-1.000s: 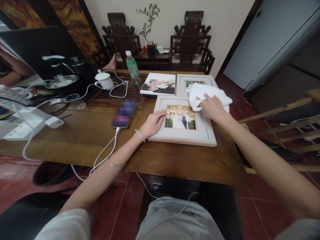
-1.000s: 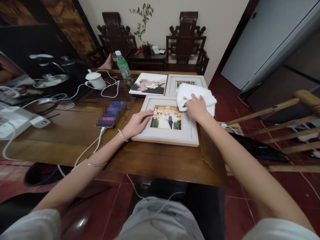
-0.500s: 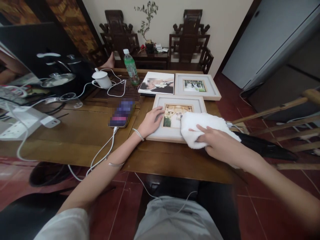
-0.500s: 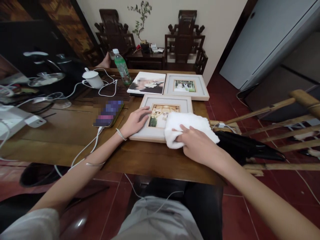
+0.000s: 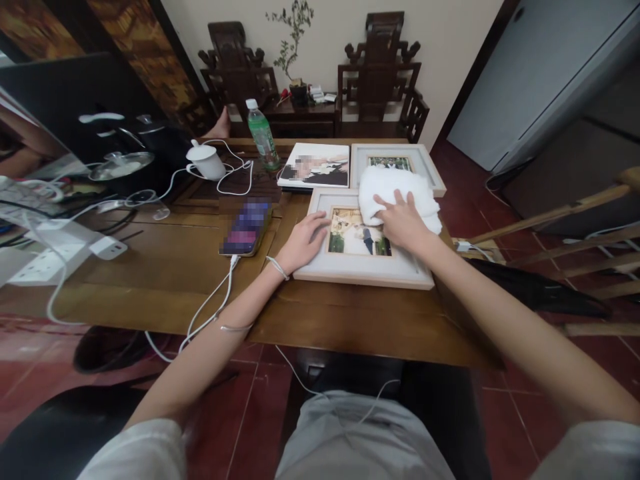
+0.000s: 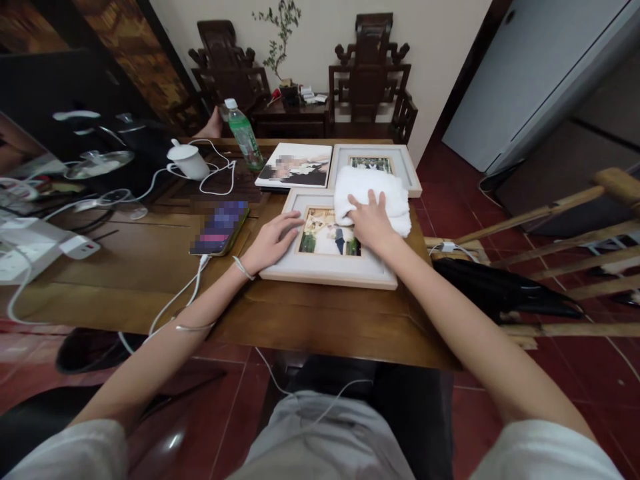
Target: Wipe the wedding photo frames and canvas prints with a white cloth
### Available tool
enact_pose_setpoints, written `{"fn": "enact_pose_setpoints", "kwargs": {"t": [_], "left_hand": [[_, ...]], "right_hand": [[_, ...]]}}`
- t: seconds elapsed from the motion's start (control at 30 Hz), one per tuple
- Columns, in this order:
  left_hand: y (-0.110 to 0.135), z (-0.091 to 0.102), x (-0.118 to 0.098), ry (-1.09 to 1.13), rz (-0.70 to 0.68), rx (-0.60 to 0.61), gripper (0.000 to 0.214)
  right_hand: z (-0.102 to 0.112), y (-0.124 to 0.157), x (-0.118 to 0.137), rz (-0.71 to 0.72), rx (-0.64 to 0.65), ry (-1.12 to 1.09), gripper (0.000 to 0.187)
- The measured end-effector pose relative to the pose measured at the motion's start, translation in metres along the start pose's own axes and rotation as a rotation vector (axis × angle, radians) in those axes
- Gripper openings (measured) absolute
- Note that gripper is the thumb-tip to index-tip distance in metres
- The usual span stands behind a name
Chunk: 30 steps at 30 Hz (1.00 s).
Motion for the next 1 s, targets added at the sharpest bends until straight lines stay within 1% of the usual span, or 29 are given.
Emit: {"fn": "enact_pose_setpoints", "kwargs": {"t": [0.1, 0.23, 0.33, 0.4, 0.43, 0.5, 0.57, 0.67, 0.77, 0.83, 0.9, 0.93, 1.0], "left_hand": [[0.000, -0.002, 0.001, -0.007, 0.012, -0.002, 0.031], [0.001, -0.007, 0.002, -0.023, 0.036, 0.012, 0.035], [0.001, -0.010, 0.003, -0.044, 0.059, 0.051, 0.041], [0.000, -0.013, 0.004, -0.060, 0.067, 0.095, 0.046], [0.000, -0.014, 0.005, -0.068, 0.069, 0.114, 0.048], [0.000, -0.014, 0.006, -0.081, 0.068, 0.136, 0.049], [-0.001, -0.013, 0.007, -0.091, 0.056, 0.142, 0.048], [-0.002, -0.013, 0.008, -0.098, 0.037, 0.135, 0.049], [-0.002, -0.012, 0.008, -0.087, 0.025, 0.122, 0.049], [-0.002, -0.012, 0.009, -0.074, 0.025, 0.113, 0.048], [-0.002, -0.011, 0.010, -0.061, 0.034, 0.111, 0.047], [-0.002, -0.011, 0.011, -0.055, 0.039, 0.110, 0.047], [-0.002, -0.011, 0.012, -0.048, 0.042, 0.109, 0.046]], "right_hand": [[0.002, 0.022, 0.024, 0.011, 0.038, 0.026, 0.043], [0.013, 0.072, 0.062, 0.101, 0.196, -0.011, 0.042], [0.029, 0.108, 0.087, 0.192, 0.219, -0.046, 0.041], [0.032, 0.120, 0.095, 0.231, 0.218, -0.069, 0.044], [0.030, 0.122, 0.097, 0.251, 0.216, -0.084, 0.047], [0.023, 0.116, 0.093, 0.285, 0.197, -0.120, 0.053], [0.015, 0.099, 0.080, 0.291, 0.156, -0.145, 0.055], [0.009, 0.064, 0.047, 0.226, 0.047, -0.124, 0.053], [0.012, 0.031, 0.014, 0.137, -0.073, -0.093, 0.053], [0.013, 0.015, -0.004, 0.068, -0.119, -0.088, 0.051], [0.014, 0.005, -0.013, 0.022, -0.144, -0.090, 0.048], [0.014, 0.004, -0.013, 0.020, -0.148, -0.089, 0.047], [0.011, 0.008, -0.002, 0.064, -0.130, -0.083, 0.048]]}}
Point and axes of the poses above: each hand's wrist, its own y-axis away from the middle knuckle, its own z-axis out of the back of the hand, x = y × z, the point moved 10 cm from there along -y, towards the middle knuckle, and after that the axes turned 5 degrees about x, right-handed, at the moved point
